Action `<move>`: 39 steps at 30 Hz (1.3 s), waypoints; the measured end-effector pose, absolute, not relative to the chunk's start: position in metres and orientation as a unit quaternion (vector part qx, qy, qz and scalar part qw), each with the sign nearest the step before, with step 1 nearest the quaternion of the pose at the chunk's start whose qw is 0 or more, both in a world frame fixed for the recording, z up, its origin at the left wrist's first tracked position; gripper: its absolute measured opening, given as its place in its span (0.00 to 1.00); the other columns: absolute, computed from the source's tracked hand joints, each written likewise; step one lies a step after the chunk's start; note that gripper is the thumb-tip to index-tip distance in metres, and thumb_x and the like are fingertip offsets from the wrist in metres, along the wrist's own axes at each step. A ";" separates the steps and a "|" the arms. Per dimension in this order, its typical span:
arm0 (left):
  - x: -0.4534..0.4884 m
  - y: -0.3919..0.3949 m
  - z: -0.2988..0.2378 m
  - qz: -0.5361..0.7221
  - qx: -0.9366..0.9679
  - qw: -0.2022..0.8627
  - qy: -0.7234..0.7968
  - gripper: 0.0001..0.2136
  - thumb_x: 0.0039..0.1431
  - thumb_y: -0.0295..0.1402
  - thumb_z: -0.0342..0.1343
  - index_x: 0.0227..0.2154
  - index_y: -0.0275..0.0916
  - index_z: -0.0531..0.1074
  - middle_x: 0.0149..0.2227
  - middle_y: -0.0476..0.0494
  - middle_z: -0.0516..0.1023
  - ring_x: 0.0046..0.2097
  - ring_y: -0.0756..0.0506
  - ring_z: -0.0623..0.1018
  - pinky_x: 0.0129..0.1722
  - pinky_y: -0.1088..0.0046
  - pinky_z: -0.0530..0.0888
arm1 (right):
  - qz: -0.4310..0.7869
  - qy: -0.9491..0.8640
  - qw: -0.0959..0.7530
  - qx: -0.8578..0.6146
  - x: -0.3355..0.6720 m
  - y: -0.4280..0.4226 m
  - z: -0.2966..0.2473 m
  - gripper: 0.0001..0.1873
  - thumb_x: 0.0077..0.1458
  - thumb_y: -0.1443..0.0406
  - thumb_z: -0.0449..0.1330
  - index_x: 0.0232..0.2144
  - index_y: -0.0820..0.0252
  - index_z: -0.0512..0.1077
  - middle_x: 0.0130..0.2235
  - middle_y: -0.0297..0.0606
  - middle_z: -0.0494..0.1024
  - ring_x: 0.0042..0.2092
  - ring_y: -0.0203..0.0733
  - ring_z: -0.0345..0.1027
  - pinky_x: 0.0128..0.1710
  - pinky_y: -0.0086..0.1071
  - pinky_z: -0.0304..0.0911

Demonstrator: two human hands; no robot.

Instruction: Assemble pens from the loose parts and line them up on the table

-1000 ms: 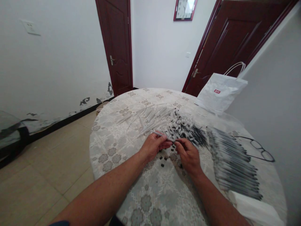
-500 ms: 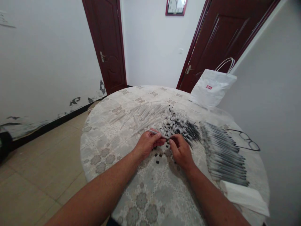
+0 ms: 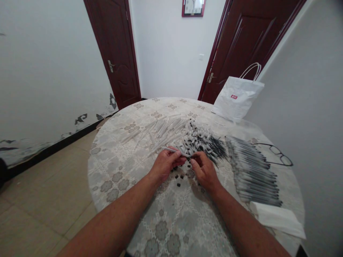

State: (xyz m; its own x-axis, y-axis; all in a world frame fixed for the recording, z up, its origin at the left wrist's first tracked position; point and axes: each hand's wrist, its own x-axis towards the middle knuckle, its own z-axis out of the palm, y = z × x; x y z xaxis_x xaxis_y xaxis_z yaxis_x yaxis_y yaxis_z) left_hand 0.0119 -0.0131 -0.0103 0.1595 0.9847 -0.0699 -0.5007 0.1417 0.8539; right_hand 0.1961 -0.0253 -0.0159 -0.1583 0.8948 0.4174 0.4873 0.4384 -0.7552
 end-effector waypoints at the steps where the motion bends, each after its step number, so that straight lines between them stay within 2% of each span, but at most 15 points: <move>1: 0.012 -0.013 -0.010 0.549 0.356 0.676 0.338 0.15 0.54 0.38 0.67 0.36 0.37 0.69 0.34 0.43 0.81 0.34 0.46 0.82 0.40 0.67 0.79 | 0.219 -0.733 0.434 -0.476 0.196 -0.025 -0.016 0.10 0.64 0.58 0.54 0.40 0.57 0.69 0.33 0.34 0.74 0.34 0.39 0.67 0.35 0.31 0.59; 4: 0.012 -0.014 -0.010 0.541 0.362 0.683 0.330 0.14 0.54 0.38 0.66 0.36 0.37 0.69 0.34 0.43 0.81 0.34 0.47 0.82 0.40 0.67 0.79 | 0.204 -0.749 0.419 -0.470 0.196 -0.025 -0.015 0.11 0.66 0.60 0.50 0.36 0.57 0.69 0.31 0.34 0.72 0.34 0.40 0.65 0.35 0.31 0.58; 9: 0.013 -0.015 -0.011 0.526 0.361 0.694 0.333 0.14 0.53 0.37 0.67 0.36 0.37 0.69 0.34 0.42 0.81 0.35 0.46 0.82 0.40 0.66 0.79 | 0.236 -0.753 0.405 -0.463 0.196 -0.024 -0.016 0.20 0.68 0.58 0.45 0.26 0.56 0.65 0.25 0.32 0.68 0.29 0.38 0.63 0.33 0.31 0.56; 11: 0.013 -0.015 -0.011 0.529 0.359 0.689 0.340 0.14 0.54 0.38 0.66 0.36 0.37 0.69 0.35 0.42 0.81 0.34 0.46 0.82 0.40 0.66 0.79 | 0.249 -0.746 0.410 -0.463 0.196 -0.024 -0.016 0.20 0.69 0.58 0.44 0.27 0.56 0.65 0.25 0.32 0.68 0.29 0.38 0.63 0.32 0.31 0.56; 16: 0.013 -0.014 -0.011 0.541 0.361 0.675 0.349 0.13 0.55 0.38 0.65 0.37 0.37 0.69 0.34 0.42 0.81 0.34 0.46 0.82 0.40 0.66 0.79 | 0.217 -0.740 0.446 -0.455 0.196 -0.025 -0.014 0.08 0.64 0.59 0.53 0.40 0.57 0.67 0.33 0.33 0.72 0.33 0.38 0.66 0.35 0.31 0.59; 21: 0.014 -0.014 -0.010 0.534 0.355 0.682 0.353 0.14 0.53 0.37 0.67 0.35 0.37 0.69 0.33 0.42 0.81 0.33 0.46 0.81 0.39 0.66 0.79 | 0.173 -0.764 0.420 -0.458 0.195 -0.024 -0.014 0.10 0.66 0.60 0.49 0.34 0.57 0.66 0.31 0.34 0.70 0.34 0.39 0.65 0.36 0.31 0.57; 30: 0.013 -0.014 -0.012 0.533 0.352 0.685 0.350 0.14 0.53 0.39 0.67 0.35 0.37 0.69 0.33 0.42 0.81 0.33 0.46 0.81 0.39 0.66 0.79 | 0.247 -0.744 0.403 -0.472 0.194 -0.026 -0.015 0.19 0.68 0.57 0.47 0.28 0.57 0.66 0.26 0.32 0.70 0.29 0.38 0.64 0.31 0.31 0.56; 39: 0.013 -0.018 -0.007 0.523 0.378 0.678 0.351 0.16 0.50 0.42 0.68 0.32 0.36 0.72 0.32 0.41 0.82 0.31 0.47 0.81 0.38 0.67 0.78 | 0.403 -0.666 0.429 -0.457 0.191 -0.025 -0.020 0.25 0.67 0.49 0.46 0.26 0.57 0.67 0.23 0.33 0.71 0.24 0.38 0.64 0.26 0.31 0.60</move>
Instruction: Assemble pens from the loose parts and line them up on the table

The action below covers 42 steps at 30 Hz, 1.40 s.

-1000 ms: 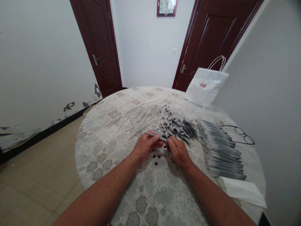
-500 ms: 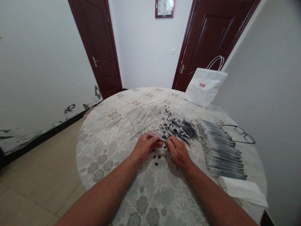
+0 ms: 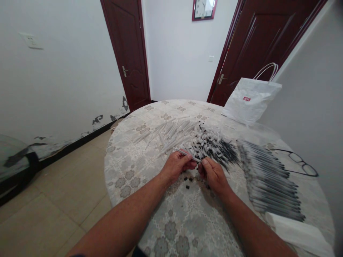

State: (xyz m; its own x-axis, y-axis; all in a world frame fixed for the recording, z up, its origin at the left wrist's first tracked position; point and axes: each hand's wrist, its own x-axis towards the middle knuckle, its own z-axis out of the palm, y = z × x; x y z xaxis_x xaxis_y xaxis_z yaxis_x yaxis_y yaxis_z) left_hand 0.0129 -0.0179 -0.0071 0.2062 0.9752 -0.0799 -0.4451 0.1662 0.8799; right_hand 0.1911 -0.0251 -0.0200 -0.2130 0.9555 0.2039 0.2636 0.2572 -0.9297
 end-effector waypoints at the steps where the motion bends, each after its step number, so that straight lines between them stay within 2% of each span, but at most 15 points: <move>1: 0.012 -0.018 -0.007 0.522 0.386 0.676 0.349 0.16 0.51 0.43 0.67 0.32 0.35 0.72 0.32 0.41 0.82 0.32 0.47 0.81 0.38 0.68 0.78 | 0.429 -0.654 0.430 -0.452 0.191 -0.025 -0.020 0.25 0.66 0.48 0.46 0.26 0.57 0.67 0.23 0.33 0.71 0.24 0.38 0.64 0.24 0.30 0.59; 5: 0.012 -0.018 -0.008 0.522 0.403 0.663 0.354 0.16 0.52 0.42 0.67 0.33 0.35 0.72 0.32 0.42 0.81 0.32 0.48 0.81 0.37 0.69 0.78 | 0.495 -0.616 0.427 -0.439 0.190 -0.024 -0.019 0.25 0.65 0.46 0.47 0.27 0.57 0.66 0.24 0.33 0.71 0.22 0.37 0.63 0.20 0.30 0.57; 11: 0.013 -0.018 -0.009 0.525 0.410 0.655 0.357 0.17 0.50 0.44 0.67 0.33 0.35 0.73 0.31 0.42 0.81 0.32 0.47 0.81 0.37 0.69 0.77 | 0.417 -0.663 0.438 -0.441 0.195 -0.025 -0.021 0.21 0.65 0.50 0.50 0.28 0.57 0.68 0.23 0.32 0.70 0.25 0.38 0.63 0.24 0.30 0.59; 17: 0.010 -0.018 -0.006 0.513 0.443 0.642 0.358 0.16 0.52 0.45 0.66 0.32 0.35 0.74 0.31 0.42 0.81 0.32 0.46 0.81 0.37 0.69 0.77 | 0.443 -0.665 0.421 -0.429 0.196 -0.025 -0.022 0.23 0.67 0.51 0.47 0.26 0.57 0.67 0.22 0.33 0.69 0.24 0.38 0.62 0.23 0.30 0.58; 19: 0.008 -0.018 -0.003 0.504 0.475 0.621 0.367 0.16 0.54 0.45 0.64 0.32 0.35 0.75 0.31 0.42 0.81 0.32 0.46 0.81 0.36 0.70 0.76 | 0.424 -0.670 0.425 -0.436 0.195 -0.026 -0.021 0.20 0.66 0.52 0.48 0.31 0.57 0.70 0.25 0.34 0.72 0.25 0.38 0.64 0.24 0.30 0.59; 22: 0.005 -0.019 0.002 0.488 0.526 0.585 0.379 0.15 0.55 0.45 0.64 0.32 0.36 0.76 0.30 0.43 0.81 0.32 0.46 0.80 0.35 0.71 0.76 | 0.343 -0.708 0.426 -0.446 0.194 -0.028 -0.018 0.15 0.64 0.54 0.54 0.43 0.57 0.72 0.35 0.37 0.78 0.30 0.39 0.69 0.29 0.30 0.64; 24: 0.000 -0.018 0.005 0.474 0.552 0.559 0.398 0.16 0.56 0.46 0.62 0.32 0.35 0.77 0.29 0.42 0.81 0.31 0.46 0.80 0.34 0.71 0.76 | 0.291 -0.732 0.420 -0.451 0.193 -0.029 -0.016 0.15 0.63 0.55 0.55 0.46 0.56 0.73 0.37 0.38 0.79 0.33 0.41 0.71 0.32 0.31 0.65; 28: -0.023 -0.011 0.012 0.526 0.540 0.490 0.439 0.20 0.60 0.50 0.55 0.33 0.36 0.76 0.35 0.38 0.81 0.30 0.47 0.79 0.30 0.72 0.75 | 0.230 -0.719 0.439 -0.487 0.196 -0.027 -0.015 0.15 0.64 0.56 0.52 0.44 0.57 0.73 0.33 0.37 0.78 0.32 0.41 0.70 0.33 0.32 0.64; 32: -0.049 -0.002 0.016 0.533 0.542 0.361 0.539 0.14 0.59 0.45 0.56 0.31 0.37 0.74 0.31 0.43 0.80 0.25 0.49 0.74 0.24 0.75 0.69 | 0.180 -0.707 0.446 -0.518 0.202 -0.021 -0.017 0.16 0.64 0.56 0.52 0.46 0.59 0.72 0.33 0.38 0.78 0.32 0.42 0.71 0.36 0.33 0.64; 37: -0.057 0.003 0.005 0.456 0.626 0.252 0.581 0.05 0.56 0.35 0.58 0.31 0.40 0.76 0.30 0.46 0.79 0.30 0.47 0.75 0.33 0.71 0.70 | 0.154 -0.697 0.450 -0.537 0.207 -0.014 -0.020 0.17 0.63 0.56 0.52 0.46 0.59 0.72 0.36 0.40 0.79 0.35 0.44 0.71 0.37 0.34 0.64; 42: -0.048 0.001 -0.012 0.397 0.711 0.184 0.551 0.05 0.56 0.32 0.58 0.35 0.43 0.78 0.33 0.45 0.81 0.36 0.43 0.78 0.40 0.68 0.70 | 0.145 -0.694 0.454 -0.539 0.210 -0.011 -0.024 0.17 0.63 0.56 0.51 0.47 0.59 0.71 0.38 0.41 0.79 0.36 0.44 0.72 0.37 0.34 0.64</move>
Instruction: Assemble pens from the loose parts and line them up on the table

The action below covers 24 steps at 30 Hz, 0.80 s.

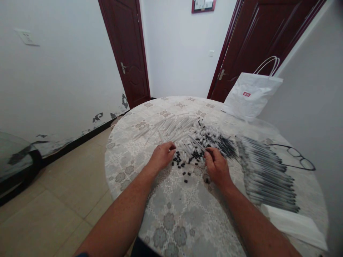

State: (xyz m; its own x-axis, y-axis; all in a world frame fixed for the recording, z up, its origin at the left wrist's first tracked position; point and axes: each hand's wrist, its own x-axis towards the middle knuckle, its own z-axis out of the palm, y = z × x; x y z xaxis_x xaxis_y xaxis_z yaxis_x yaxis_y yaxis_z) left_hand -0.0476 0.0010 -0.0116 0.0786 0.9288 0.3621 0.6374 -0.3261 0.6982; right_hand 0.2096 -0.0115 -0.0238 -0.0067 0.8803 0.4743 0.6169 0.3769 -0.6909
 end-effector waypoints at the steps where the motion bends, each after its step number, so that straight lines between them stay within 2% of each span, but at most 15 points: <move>1: -0.047 0.001 -0.014 0.390 0.718 0.177 0.548 0.05 0.57 0.32 0.58 0.35 0.44 0.78 0.34 0.44 0.81 0.37 0.43 0.78 0.40 0.68 0.70 | 0.144 -0.695 0.453 -0.539 0.210 -0.011 -0.024 0.16 0.64 0.56 0.52 0.47 0.59 0.71 0.38 0.41 0.79 0.36 0.44 0.72 0.37 0.34 0.63; 9: -0.052 0.009 -0.023 0.312 0.723 0.080 0.611 0.13 0.60 0.26 0.51 0.44 0.43 0.76 0.42 0.39 0.78 0.47 0.39 0.75 0.48 0.64 0.68 | 0.134 -0.705 0.449 -0.532 0.209 -0.013 -0.023 0.15 0.64 0.58 0.52 0.46 0.59 0.71 0.39 0.41 0.79 0.38 0.44 0.72 0.40 0.34 0.63; 14: -0.050 0.014 -0.027 0.213 0.748 0.021 0.628 0.16 0.63 0.26 0.48 0.47 0.43 0.78 0.45 0.36 0.75 0.48 0.37 0.71 0.48 0.63 0.67 | 0.126 -0.708 0.453 -0.526 0.208 -0.013 -0.022 0.14 0.64 0.58 0.52 0.45 0.58 0.72 0.39 0.41 0.79 0.39 0.45 0.72 0.42 0.34 0.63; 24: -0.045 0.012 -0.020 0.142 0.784 -0.027 0.603 0.07 0.61 0.31 0.54 0.40 0.40 0.75 0.44 0.36 0.73 0.48 0.38 0.69 0.49 0.61 0.66 | 0.117 -0.712 0.449 -0.527 0.207 -0.013 -0.022 0.15 0.64 0.58 0.52 0.45 0.59 0.72 0.39 0.41 0.79 0.39 0.44 0.73 0.43 0.33 0.64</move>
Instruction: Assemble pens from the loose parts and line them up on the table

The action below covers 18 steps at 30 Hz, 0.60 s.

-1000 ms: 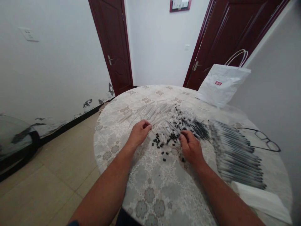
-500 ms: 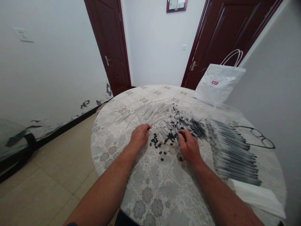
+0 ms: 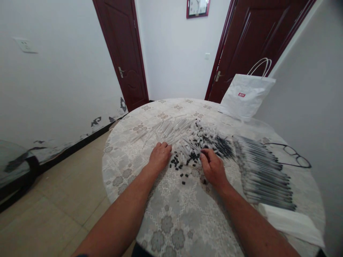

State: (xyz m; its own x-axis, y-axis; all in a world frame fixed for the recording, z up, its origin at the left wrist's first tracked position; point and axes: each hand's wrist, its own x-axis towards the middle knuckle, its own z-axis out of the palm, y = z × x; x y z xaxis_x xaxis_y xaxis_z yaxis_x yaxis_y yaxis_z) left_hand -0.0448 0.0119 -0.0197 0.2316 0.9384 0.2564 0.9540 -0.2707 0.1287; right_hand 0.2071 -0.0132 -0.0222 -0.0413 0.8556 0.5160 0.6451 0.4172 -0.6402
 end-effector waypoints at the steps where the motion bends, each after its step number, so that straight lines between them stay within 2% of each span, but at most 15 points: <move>1: -0.046 0.010 -0.019 -0.154 -0.783 0.022 -0.603 0.07 0.61 0.31 0.54 0.40 0.40 0.74 0.44 0.37 0.74 0.48 0.38 0.69 0.49 0.61 0.66 | 0.117 -0.713 0.449 -0.526 0.207 -0.013 -0.022 0.14 0.64 0.59 0.52 0.45 0.59 0.72 0.39 0.41 0.79 0.40 0.44 0.73 0.43 0.33 0.64; 5: -0.051 0.004 -0.012 -0.269 -0.740 -0.064 -0.614 0.06 0.61 0.32 0.54 0.40 0.41 0.74 0.38 0.41 0.76 0.43 0.41 0.72 0.45 0.64 0.67 | 0.110 -0.719 0.447 -0.521 0.207 -0.013 -0.021 0.13 0.64 0.59 0.52 0.44 0.59 0.72 0.39 0.41 0.79 0.40 0.43 0.73 0.44 0.33 0.64; 11: -0.051 0.007 0.000 -0.506 -0.579 -0.358 -0.530 0.12 0.56 0.40 0.60 0.39 0.38 0.77 0.33 0.46 0.76 0.33 0.48 0.73 0.35 0.71 0.70 | 0.113 -0.735 0.443 -0.501 0.205 -0.014 -0.022 0.12 0.64 0.60 0.52 0.43 0.59 0.72 0.39 0.40 0.79 0.40 0.43 0.73 0.44 0.33 0.65; 14: -0.047 0.007 0.003 -0.582 -0.469 -0.484 -0.454 0.15 0.55 0.40 0.62 0.41 0.36 0.78 0.32 0.46 0.75 0.33 0.49 0.74 0.38 0.70 0.73 | 0.118 -0.749 0.434 -0.486 0.203 -0.016 -0.021 0.11 0.64 0.60 0.52 0.43 0.58 0.72 0.39 0.40 0.79 0.40 0.43 0.73 0.43 0.33 0.65; 18: -0.043 0.006 0.004 -0.627 -0.389 -0.561 -0.376 0.15 0.54 0.37 0.64 0.41 0.33 0.78 0.32 0.44 0.76 0.36 0.48 0.77 0.46 0.64 0.75 | 0.115 -0.764 0.428 -0.469 0.201 -0.020 -0.021 0.11 0.65 0.61 0.52 0.43 0.58 0.71 0.39 0.40 0.79 0.41 0.43 0.73 0.43 0.33 0.65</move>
State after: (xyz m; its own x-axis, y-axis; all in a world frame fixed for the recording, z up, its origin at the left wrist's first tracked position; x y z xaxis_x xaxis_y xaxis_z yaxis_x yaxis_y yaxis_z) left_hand -0.0430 0.0064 0.0040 -0.0683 0.9955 0.0664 -0.4094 -0.0887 0.9080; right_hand 0.2009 -0.0196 -0.0212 -0.1939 0.8155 0.5453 0.6183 0.5331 -0.5775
